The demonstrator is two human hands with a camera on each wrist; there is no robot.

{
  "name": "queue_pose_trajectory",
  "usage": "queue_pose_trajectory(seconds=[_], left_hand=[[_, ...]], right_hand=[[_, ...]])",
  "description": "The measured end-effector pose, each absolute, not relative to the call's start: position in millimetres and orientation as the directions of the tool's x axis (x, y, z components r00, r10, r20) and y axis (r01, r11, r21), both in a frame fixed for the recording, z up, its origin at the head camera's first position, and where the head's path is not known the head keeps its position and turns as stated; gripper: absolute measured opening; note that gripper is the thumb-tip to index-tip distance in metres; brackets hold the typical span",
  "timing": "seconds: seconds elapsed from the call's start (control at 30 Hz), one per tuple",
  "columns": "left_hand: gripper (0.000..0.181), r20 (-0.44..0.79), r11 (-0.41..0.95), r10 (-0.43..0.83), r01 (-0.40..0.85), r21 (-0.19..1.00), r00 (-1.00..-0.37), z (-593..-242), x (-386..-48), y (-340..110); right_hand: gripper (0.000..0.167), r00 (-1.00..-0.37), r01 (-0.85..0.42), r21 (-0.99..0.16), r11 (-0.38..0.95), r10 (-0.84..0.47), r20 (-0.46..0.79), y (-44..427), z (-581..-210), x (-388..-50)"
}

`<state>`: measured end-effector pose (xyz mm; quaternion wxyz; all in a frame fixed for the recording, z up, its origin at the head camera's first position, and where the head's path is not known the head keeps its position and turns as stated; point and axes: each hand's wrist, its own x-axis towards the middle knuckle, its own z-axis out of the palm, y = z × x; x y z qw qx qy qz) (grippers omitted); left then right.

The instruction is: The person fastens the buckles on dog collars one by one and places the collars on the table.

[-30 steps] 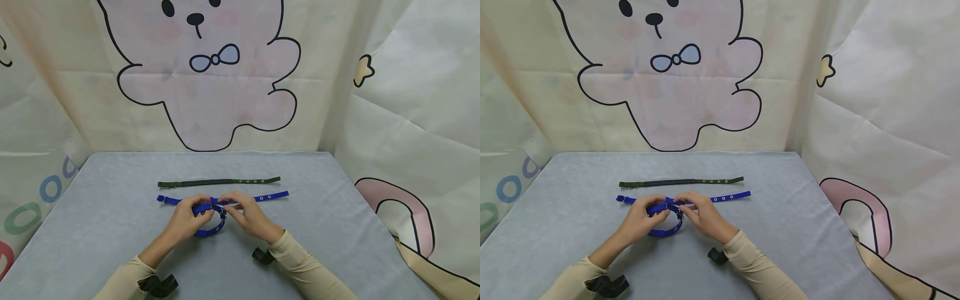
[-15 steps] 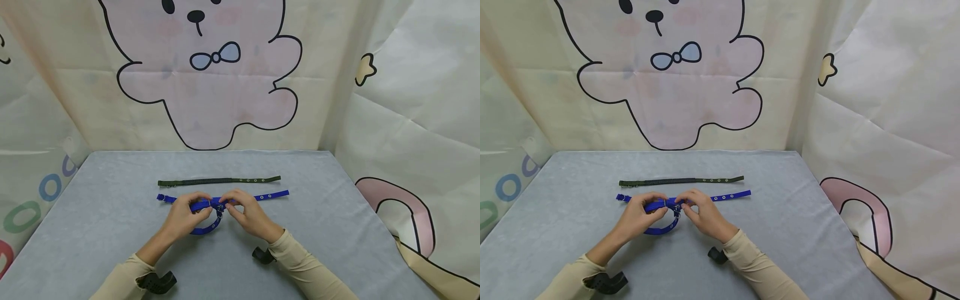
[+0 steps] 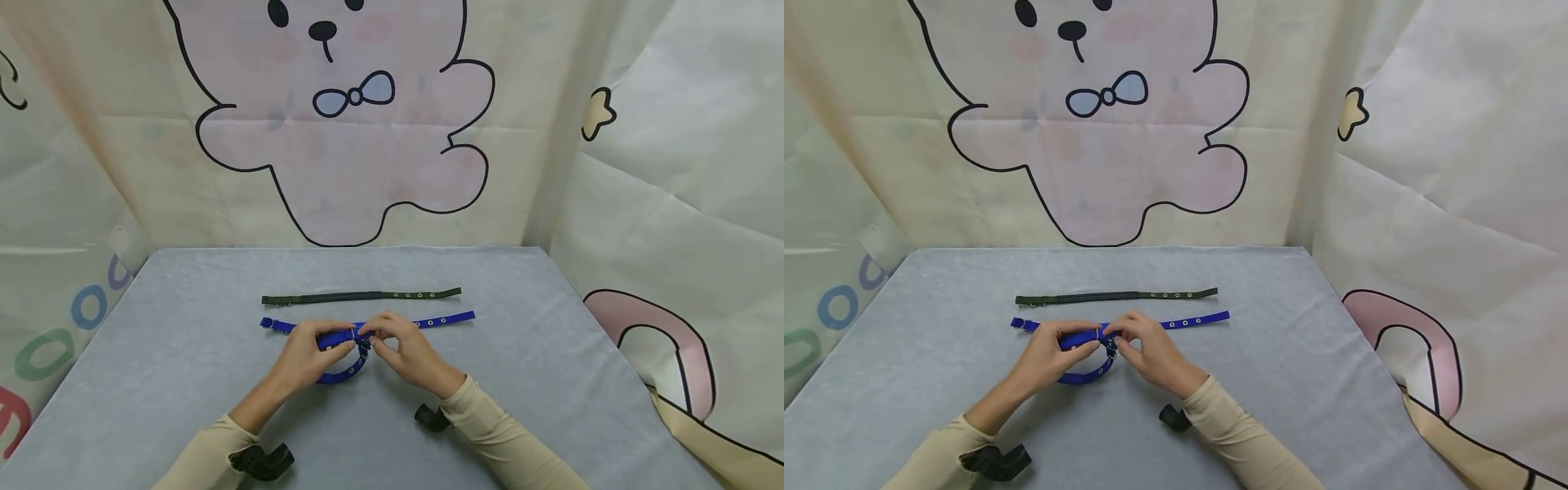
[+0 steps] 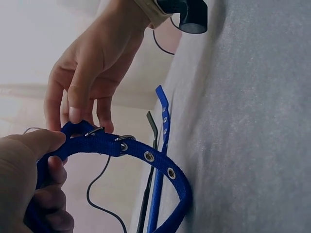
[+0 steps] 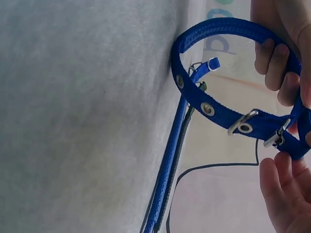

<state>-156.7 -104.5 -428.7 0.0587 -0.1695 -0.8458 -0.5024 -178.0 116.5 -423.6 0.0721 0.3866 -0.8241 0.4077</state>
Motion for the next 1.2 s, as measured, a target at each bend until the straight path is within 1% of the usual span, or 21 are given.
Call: queue_pose_trajectory(seconds=[0.17,0.27,0.47,0.67,0.8,0.97,1.07,1.2], left_hand=[[0.027,0.272,0.434,0.206,0.337,0.836,-0.940,-429.8,-156.6,-103.7],[0.027,0.279,0.441,0.197,0.339,0.831,-0.940,-431.1,-154.4,-101.9],[0.027,0.300,0.444,0.191,0.355,0.823,-0.935,-431.8,-151.8,-98.7],[0.025,0.318,0.436,0.190,0.370,0.820,-0.929,-431.1,-154.2,-100.3],[0.025,0.299,0.438,0.172,0.345,0.830,-0.939,-431.4,-155.3,-102.5],[0.026,0.257,0.401,0.159,0.300,0.866,-0.953,-432.5,-156.6,-105.6],[0.029,0.236,0.357,0.176,0.285,0.889,-0.956,-432.5,-157.7,-107.1],[0.031,0.230,0.267,0.194,0.277,0.923,-0.954,-430.5,-159.7,-108.5]], right_hand=[[0.035,-0.659,-0.740,-0.534,0.408,-0.597,0.457,114.3,-425.6,-178.1],[0.036,-0.665,-0.739,-0.517,0.432,-0.596,0.451,113.6,-427.1,-176.3],[0.021,-0.697,-0.710,-0.542,0.449,-0.559,0.450,111.1,-427.2,-174.0],[0.020,-0.704,-0.690,-0.608,0.392,-0.559,0.439,111.5,-427.6,-175.3],[0.026,-0.704,-0.685,-0.614,0.392,-0.575,0.417,112.9,-428.2,-176.6],[0.038,-0.715,-0.678,-0.582,0.448,-0.586,0.381,112.7,-429.2,-178.6],[0.044,-0.739,-0.651,-0.585,0.484,-0.582,0.340,112.9,-430.0,-178.6],[0.050,-0.764,-0.608,-0.605,0.514,-0.586,0.271,113.7,-429.1,-178.0]])
